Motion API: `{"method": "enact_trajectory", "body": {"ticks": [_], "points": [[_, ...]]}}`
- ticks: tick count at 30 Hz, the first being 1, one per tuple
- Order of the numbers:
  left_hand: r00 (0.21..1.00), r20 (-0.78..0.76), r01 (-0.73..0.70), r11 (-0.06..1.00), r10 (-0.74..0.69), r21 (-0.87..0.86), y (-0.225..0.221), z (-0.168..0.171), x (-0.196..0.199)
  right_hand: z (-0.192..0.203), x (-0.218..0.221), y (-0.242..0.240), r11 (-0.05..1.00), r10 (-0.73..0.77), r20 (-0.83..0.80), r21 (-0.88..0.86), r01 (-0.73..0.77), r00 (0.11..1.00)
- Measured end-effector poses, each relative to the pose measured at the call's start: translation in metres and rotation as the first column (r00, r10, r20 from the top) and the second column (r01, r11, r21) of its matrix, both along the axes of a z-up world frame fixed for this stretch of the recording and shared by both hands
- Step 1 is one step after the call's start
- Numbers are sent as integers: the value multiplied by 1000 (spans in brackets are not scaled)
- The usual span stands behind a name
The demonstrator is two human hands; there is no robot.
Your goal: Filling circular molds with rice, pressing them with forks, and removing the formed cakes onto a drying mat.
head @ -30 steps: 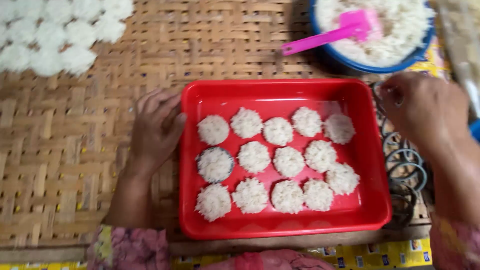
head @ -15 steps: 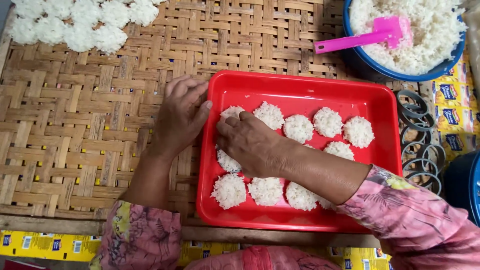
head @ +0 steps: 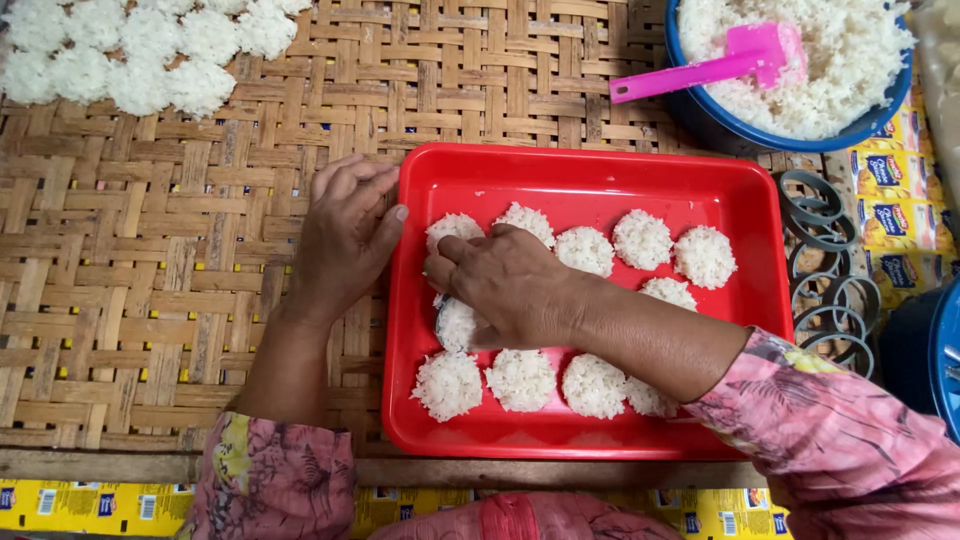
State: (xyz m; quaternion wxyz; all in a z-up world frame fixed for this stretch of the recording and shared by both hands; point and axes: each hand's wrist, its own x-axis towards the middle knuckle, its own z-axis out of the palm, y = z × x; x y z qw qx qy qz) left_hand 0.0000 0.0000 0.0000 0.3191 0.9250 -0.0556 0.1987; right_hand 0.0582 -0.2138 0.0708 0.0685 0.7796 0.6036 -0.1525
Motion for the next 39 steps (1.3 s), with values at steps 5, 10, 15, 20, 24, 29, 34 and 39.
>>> {"method": "enact_trajectory", "body": {"ticks": [5,10,15,20,24,29,34,39], "points": [[1000,6,6,1000,-6,6,5,-9,1,-14,11,-1,999,-35,-108,-1,35,994],[1000,2,1,1000,-1,-22,4,-10,1,-15,15,2,990,-108,-199,63,123,974],[999,34,7,1000,-7,-14,2,-8,3,-9,6,-8,972,-23,-305,217,93,952],[998,40,56,998,-58,38,9,-13,2,-3,-24,-49,849,29,-16,529,-16,999],[1000,8,27,1000,-27,-3,11,-17,2,30,-30,-97,675,-215,-311,638,370,926],[998,-50,-32,999,33,16,-2,0,0,57,28,-208,506,-674,-284,495,706,682],[994,-92,-60,998,61,13,1,-6,-1,17,107,-310,178,-973,-99,252,951,208],[986,-129,-107,994,106,-2,8,-23,0,-61,183,-373,234,-960,-65,339,911,271]]}}
